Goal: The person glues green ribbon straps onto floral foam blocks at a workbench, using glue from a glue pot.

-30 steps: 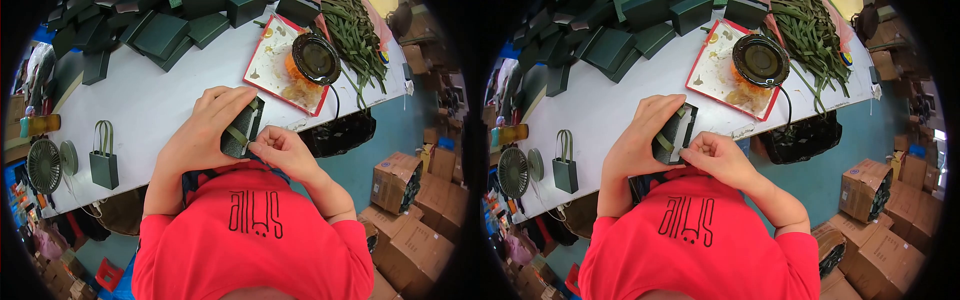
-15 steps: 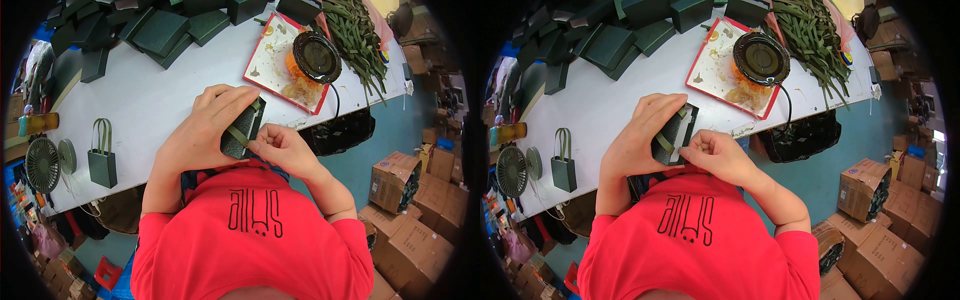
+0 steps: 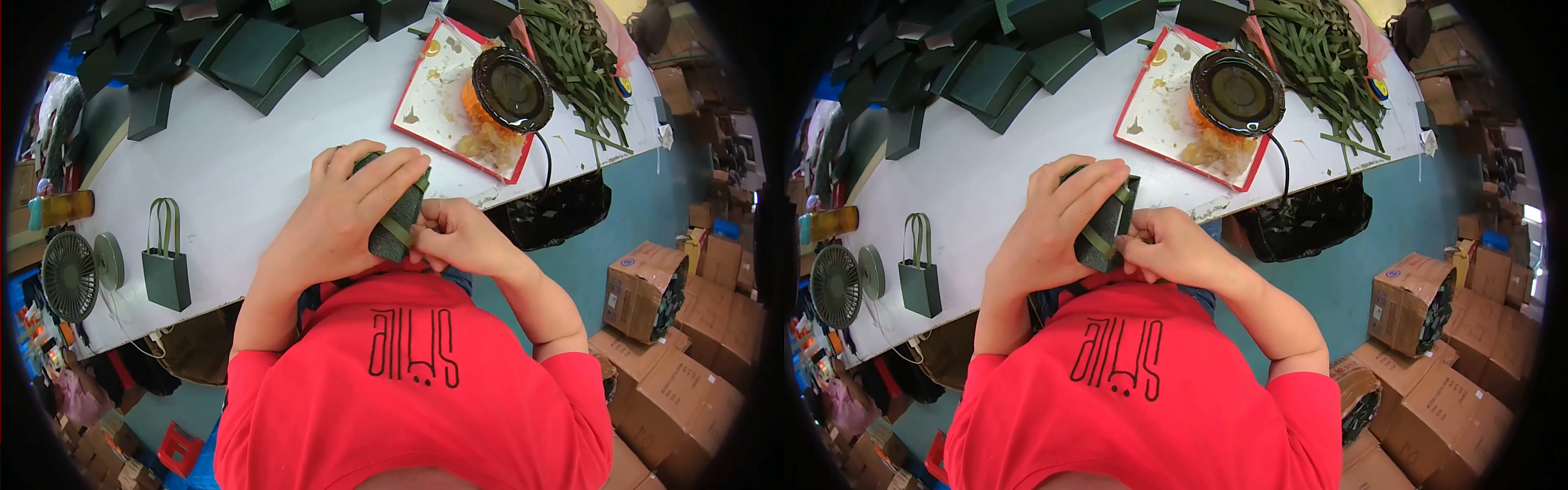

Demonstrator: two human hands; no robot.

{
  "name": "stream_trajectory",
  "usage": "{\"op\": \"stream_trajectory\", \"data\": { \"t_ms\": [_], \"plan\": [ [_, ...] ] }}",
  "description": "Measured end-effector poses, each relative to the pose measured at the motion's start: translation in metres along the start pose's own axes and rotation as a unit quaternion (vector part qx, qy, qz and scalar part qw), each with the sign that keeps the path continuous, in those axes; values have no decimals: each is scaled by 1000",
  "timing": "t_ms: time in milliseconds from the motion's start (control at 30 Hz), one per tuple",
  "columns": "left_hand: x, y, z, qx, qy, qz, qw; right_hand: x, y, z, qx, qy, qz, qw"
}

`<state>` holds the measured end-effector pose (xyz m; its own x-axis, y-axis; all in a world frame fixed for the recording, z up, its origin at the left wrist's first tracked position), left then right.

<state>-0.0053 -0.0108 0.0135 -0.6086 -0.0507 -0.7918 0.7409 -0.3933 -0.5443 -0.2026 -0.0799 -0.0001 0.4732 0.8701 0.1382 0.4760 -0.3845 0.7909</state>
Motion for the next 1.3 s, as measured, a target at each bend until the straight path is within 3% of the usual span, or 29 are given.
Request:
{"op": "stream_trajectory", "data": {
  "t_ms": [67, 100, 200, 300, 400, 567, 700, 900, 1000, 1300],
  "plan": [
    [-1, 3, 0, -11, -8, 1, 1000, -4, -3, 1, -41, 12, 46, 998],
    [-2, 6, -2, -16, -15, -1, 1000, -4, -3, -1, -72, -26, 69, 995],
    [-4, 10, -5, -28, -23, -10, 999, 0, -9, 0, -274, -219, 109, 930],
    [-7, 8, -6, -42, -31, -20, 998, 1, -18, -18, -291, -367, 41, 883],
    [-5, 10, -4, -40, -46, -22, 998, 7, -29, -19, -359, -337, -44, 869],
    [-4, 5, 0, -16, -38, 5, 999, 13, -14, -10, -227, -310, -84, 919],
    [-1, 4, -1, -8, -41, 46, 998, 24, -2, -13, -195, -295, -189, 916],
    [4, 3, -1, -9, -49, 50, 997, 26, -7, -5, -184, -261, -198, 927],
    [4, 3, 0, -7, -46, 63, 997, 25, -9, -5, -179, -243, -132, 944],
    [-1, 12, -6, -47, -83, 48, 994, 7, -29, -30, -169, -305, -126, 929]
  ]
}}
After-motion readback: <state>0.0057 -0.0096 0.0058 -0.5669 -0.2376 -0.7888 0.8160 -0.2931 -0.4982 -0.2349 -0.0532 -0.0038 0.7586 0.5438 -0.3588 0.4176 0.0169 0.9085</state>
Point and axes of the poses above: each hand's wrist, its own z-axis towards the middle knuckle, its own x-axis out of the palm, y = z × x, the point moved 1 cm from there along z, towards the middle knuckle, and after that the axes turned 3 degrees about y, right-handed, at the moved point
